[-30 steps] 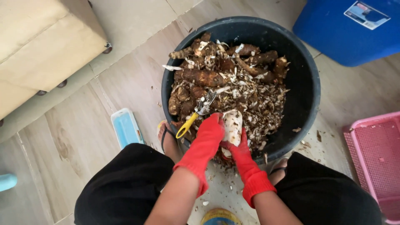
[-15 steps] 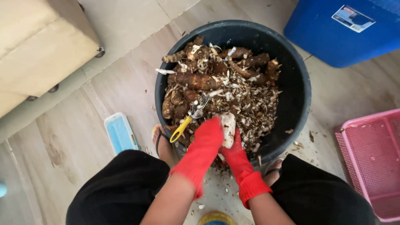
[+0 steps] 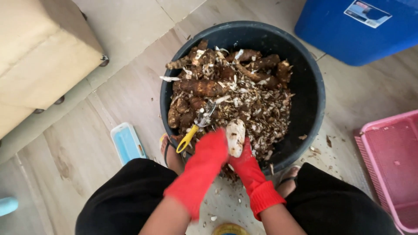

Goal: The person peels cassava roots using a peeler while sitting on the floor, placing the peeled roots into a large black bucket already containing a pile of unpeeled and partially peeled roots.

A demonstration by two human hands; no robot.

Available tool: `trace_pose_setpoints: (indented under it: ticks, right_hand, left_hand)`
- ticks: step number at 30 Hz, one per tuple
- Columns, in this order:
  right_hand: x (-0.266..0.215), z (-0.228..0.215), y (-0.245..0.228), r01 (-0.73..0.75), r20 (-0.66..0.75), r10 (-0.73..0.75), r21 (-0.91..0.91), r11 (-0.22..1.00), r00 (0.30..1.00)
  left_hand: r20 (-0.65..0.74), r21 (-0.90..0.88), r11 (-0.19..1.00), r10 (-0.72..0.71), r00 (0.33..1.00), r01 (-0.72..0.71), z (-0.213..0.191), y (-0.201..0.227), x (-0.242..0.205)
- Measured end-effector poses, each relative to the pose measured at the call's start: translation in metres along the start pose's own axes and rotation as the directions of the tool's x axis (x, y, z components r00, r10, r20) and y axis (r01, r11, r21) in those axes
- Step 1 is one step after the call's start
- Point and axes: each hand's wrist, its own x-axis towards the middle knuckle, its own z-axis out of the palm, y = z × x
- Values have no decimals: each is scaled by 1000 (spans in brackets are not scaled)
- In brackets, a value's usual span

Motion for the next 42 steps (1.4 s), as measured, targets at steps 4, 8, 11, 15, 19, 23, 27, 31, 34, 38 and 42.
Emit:
trace_pose_setpoints:
  ticks: [4,8,11,15,19,23,27,31,34,38,42]
  right_hand:
    - [-14,-8,-17,-22,24,19,154,988,1000]
    - [-8,2,-6,-4,28,3,20,1000,1000]
    - [-10,-1,-13,68,26,-64,-223,972,998]
    - [14,15,-2,90,60,-110,266,960,992]
    - [-8,-4,-16,-8,101,-58,553,833,993]
    - [-33,-16,-33,91,58,-82,-178,980,995]
    - [-63,-24,-59,53,70,-36,-253,966,997]
    - [-17,-7,-24,147,47,-140,-292,945,989]
    - [-32,-11,-32,82,66,-69,-221,972,995]
    - [-37,-3,-38,-118,185,9,592,797,983]
    - [-48,8,-47,9,153,-53,274,962,987]
  left_hand:
    - [126,-94,995,40,991,-29,-6,14,-48]
    - [29,15,994,106,994,-106,49,-4,16]
    - [18,-93,994,59,998,-57,24,2,45]
    - [-154,-509,859,-22,988,-61,62,-39,100]
    - [-94,-283,958,22,995,-48,38,-37,25]
    - [3,-152,982,116,993,-114,12,-22,-51]
    - [14,-74,993,98,995,-97,12,-3,-61]
    - [-94,-51,993,104,990,-109,46,-16,37]
    - [-98,-243,962,106,989,-127,47,-27,43]
    - [-36,32,992,124,992,-123,22,-16,-11]
    - [-47,82,990,120,992,-116,7,0,-17]
